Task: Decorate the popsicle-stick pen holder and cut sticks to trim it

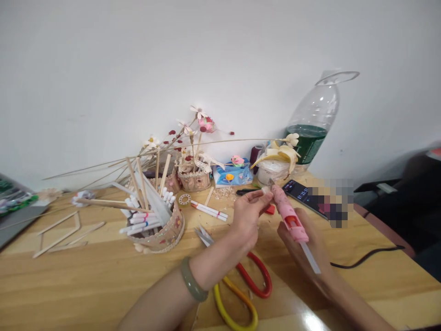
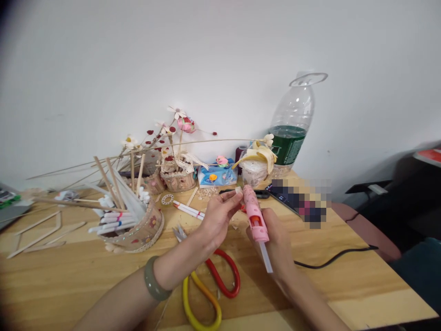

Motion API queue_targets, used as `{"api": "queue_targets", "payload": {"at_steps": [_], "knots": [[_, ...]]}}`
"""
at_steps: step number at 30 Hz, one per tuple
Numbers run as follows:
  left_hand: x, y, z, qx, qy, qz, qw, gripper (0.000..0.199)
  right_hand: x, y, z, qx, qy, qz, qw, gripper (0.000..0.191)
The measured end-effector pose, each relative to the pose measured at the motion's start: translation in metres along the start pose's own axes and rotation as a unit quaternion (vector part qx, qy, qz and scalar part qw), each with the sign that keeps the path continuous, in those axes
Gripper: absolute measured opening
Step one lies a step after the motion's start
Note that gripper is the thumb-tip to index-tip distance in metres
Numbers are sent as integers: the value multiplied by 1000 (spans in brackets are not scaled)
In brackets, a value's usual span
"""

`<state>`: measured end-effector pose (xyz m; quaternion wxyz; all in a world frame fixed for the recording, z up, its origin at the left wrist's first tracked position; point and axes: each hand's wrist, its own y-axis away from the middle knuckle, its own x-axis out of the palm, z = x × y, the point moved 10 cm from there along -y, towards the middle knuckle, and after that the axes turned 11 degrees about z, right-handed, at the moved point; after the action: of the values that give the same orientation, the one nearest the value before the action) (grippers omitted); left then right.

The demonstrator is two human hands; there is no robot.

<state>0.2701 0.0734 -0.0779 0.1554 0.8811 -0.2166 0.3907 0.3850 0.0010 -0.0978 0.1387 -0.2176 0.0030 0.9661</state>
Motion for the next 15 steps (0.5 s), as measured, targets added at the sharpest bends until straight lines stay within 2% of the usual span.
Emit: {"api": "queue_targets", "payload": {"at_steps": [7, 15], "knots": [[-4, -2, 1, 9, 13, -11, 1000, 43, 0, 0, 7, -65, 81, -26, 994, 24], [-5, -2, 1, 14, 23, -20, 999, 36, -3, 4, 23, -117, 101, -49, 987, 12]]}}
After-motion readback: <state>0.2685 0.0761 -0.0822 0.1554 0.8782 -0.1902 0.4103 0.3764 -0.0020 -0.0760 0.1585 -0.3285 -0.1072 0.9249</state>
